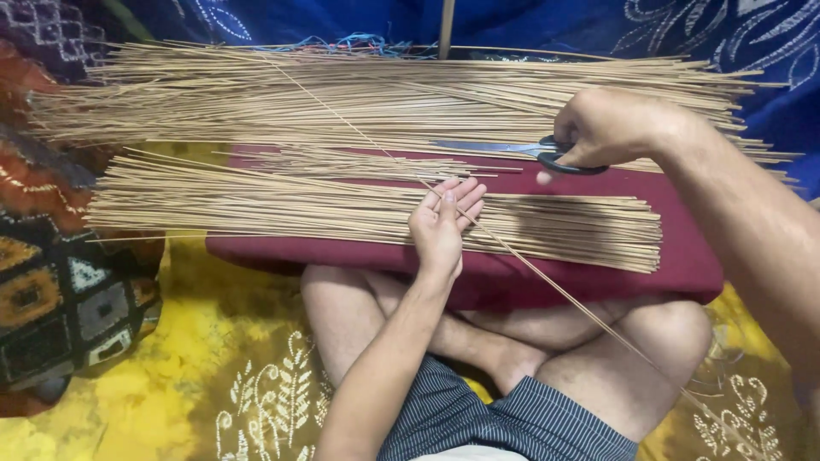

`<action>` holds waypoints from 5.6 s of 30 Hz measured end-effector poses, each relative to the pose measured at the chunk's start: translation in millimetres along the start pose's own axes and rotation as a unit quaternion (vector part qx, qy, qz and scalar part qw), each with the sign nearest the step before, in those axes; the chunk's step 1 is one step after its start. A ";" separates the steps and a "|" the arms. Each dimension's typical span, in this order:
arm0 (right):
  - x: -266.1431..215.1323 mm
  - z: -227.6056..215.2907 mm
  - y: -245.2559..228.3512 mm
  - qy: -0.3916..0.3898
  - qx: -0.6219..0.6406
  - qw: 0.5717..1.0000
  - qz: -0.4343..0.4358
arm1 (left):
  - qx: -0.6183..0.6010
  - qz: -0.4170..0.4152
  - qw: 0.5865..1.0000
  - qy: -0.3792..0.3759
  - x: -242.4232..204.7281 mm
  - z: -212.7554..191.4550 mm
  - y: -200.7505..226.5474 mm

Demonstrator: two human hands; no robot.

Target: A person sits on the floor and uses scissors to cut thin wooden sticks to a uniform length.

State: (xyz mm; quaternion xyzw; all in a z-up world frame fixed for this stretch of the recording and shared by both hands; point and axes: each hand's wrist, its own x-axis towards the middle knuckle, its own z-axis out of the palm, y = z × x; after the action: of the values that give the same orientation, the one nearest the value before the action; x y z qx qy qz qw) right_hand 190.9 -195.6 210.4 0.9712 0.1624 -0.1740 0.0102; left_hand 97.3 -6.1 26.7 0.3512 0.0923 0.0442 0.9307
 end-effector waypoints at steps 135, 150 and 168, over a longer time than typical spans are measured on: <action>-106.2 155.7 36.0 0.202 0.130 0.965 -0.103 | 0.779 0.376 0.449 -0.224 -16.5 -25.9 102.1; -112.2 154.5 39.7 0.296 0.058 0.945 -0.124 | 0.762 0.385 0.464 -0.235 -22.8 -18.6 98.2; -114.8 167.8 62.6 0.337 0.041 0.939 -0.055 | 0.749 0.374 0.480 -0.261 -17.9 -6.2 77.8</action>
State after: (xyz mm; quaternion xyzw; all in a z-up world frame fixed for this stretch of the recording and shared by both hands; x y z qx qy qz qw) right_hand 52.8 -303.5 89.7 0.9622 0.2019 0.1563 -0.0947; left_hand 77.1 53.6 76.1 0.9121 -0.2969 0.2084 0.1911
